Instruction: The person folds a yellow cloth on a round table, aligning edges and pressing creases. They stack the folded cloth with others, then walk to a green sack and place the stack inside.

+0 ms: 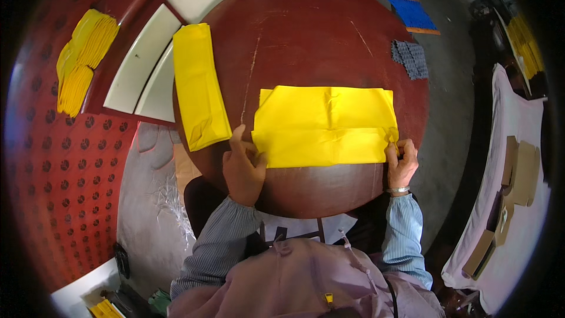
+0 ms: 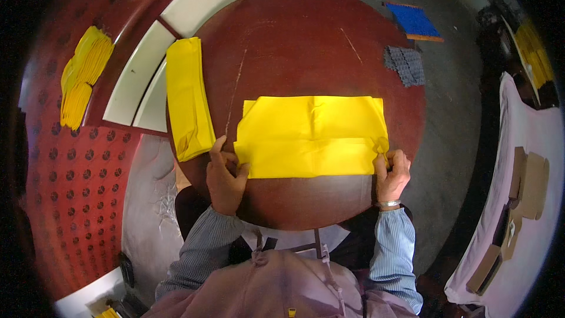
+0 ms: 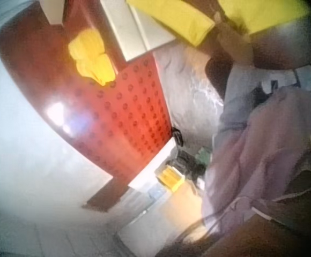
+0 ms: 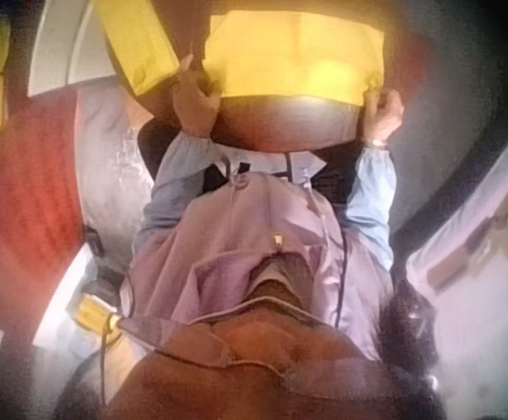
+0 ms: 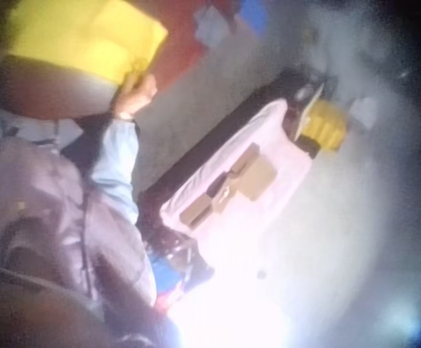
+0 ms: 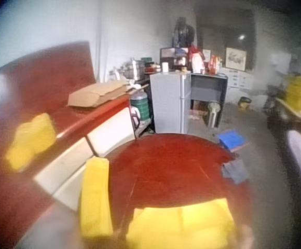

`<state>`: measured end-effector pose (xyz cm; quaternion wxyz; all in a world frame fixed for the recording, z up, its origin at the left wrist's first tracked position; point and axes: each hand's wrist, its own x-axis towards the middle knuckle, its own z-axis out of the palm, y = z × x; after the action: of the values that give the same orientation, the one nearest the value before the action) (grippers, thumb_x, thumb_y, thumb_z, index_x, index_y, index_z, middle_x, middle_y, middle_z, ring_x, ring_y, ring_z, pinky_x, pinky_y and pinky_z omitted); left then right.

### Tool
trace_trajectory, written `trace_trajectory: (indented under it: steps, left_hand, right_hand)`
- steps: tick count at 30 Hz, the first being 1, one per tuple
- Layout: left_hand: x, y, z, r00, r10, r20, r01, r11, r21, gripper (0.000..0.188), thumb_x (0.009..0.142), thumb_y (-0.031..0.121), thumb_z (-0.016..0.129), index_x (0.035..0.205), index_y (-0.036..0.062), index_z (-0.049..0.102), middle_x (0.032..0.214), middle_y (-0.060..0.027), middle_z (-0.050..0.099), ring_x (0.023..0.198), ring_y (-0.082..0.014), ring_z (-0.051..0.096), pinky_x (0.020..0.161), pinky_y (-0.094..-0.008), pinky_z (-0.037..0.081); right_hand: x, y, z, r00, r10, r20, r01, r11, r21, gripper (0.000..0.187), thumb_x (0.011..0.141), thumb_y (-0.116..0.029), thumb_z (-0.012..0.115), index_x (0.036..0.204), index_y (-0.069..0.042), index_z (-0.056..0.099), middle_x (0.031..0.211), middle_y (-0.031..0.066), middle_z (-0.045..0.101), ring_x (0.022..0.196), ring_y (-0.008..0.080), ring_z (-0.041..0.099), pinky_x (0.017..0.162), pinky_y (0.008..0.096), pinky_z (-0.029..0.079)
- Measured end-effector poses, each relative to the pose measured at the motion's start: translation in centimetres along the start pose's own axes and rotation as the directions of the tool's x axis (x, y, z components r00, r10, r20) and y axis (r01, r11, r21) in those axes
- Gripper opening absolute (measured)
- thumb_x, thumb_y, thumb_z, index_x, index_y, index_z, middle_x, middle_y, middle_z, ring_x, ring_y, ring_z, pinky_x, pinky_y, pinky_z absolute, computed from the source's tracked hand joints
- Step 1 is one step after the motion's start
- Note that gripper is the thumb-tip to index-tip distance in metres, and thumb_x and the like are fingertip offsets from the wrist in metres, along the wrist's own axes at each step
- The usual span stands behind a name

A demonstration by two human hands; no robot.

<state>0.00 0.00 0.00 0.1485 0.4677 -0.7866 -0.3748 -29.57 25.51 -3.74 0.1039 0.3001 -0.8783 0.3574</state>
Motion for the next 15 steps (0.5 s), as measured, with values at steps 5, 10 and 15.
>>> trace_trajectory:
  steps: [5,10,15]
  left_hand:
    - [0.5,1.7,-0.4,0.681,0.731,-0.028,-0.582,0.565,0.585,0.051,0.098,0.001,0.063,0.147,0.011,0.059,0.138,-0.0171,0.066,0.14,-0.0302,0.059,0.118,-0.0436,0.043]
    - [2.9,1.2,0.1,0.547,0.747,0.378,-0.829,0.548,0.116,0.048,0.1,0.001,0.061,0.147,0.0037,0.058,0.152,-0.02,0.061,0.148,-0.0349,0.053,0.123,-0.0497,0.042]
    - [0.1,3.8,5.1,0.862,0.437,0.257,-0.499,0.817,0.287,0.062,0.106,0.029,0.063,0.159,0.0026,0.046,0.162,-0.0285,0.047,0.157,-0.042,0.038,0.127,-0.0594,0.03]
  right_hand:
    - [0.2,-0.1,-0.1,1.0,-0.024,0.007,0.024,1.0,0.02,0.018,0.089,-0.01,0.077,0.087,-0.003,0.06,0.08,0.012,0.061,0.075,0.0298,0.058,0.07,0.0428,0.048]
    - [0.3,0.0,0.3,1.0,-0.014,-0.015,0.015,1.0,0.022,0.016,0.089,-0.012,0.077,0.089,-0.004,0.063,0.083,0.0159,0.065,0.078,0.0358,0.062,0.071,0.0473,0.05]
    - [0.1,0.1,0.4,0.997,-0.05,-0.054,0.053,0.997,0.047,0.017,0.089,-0.012,0.078,0.089,-0.004,0.063,0.082,0.0158,0.065,0.076,0.0351,0.062,0.071,0.0467,0.05]
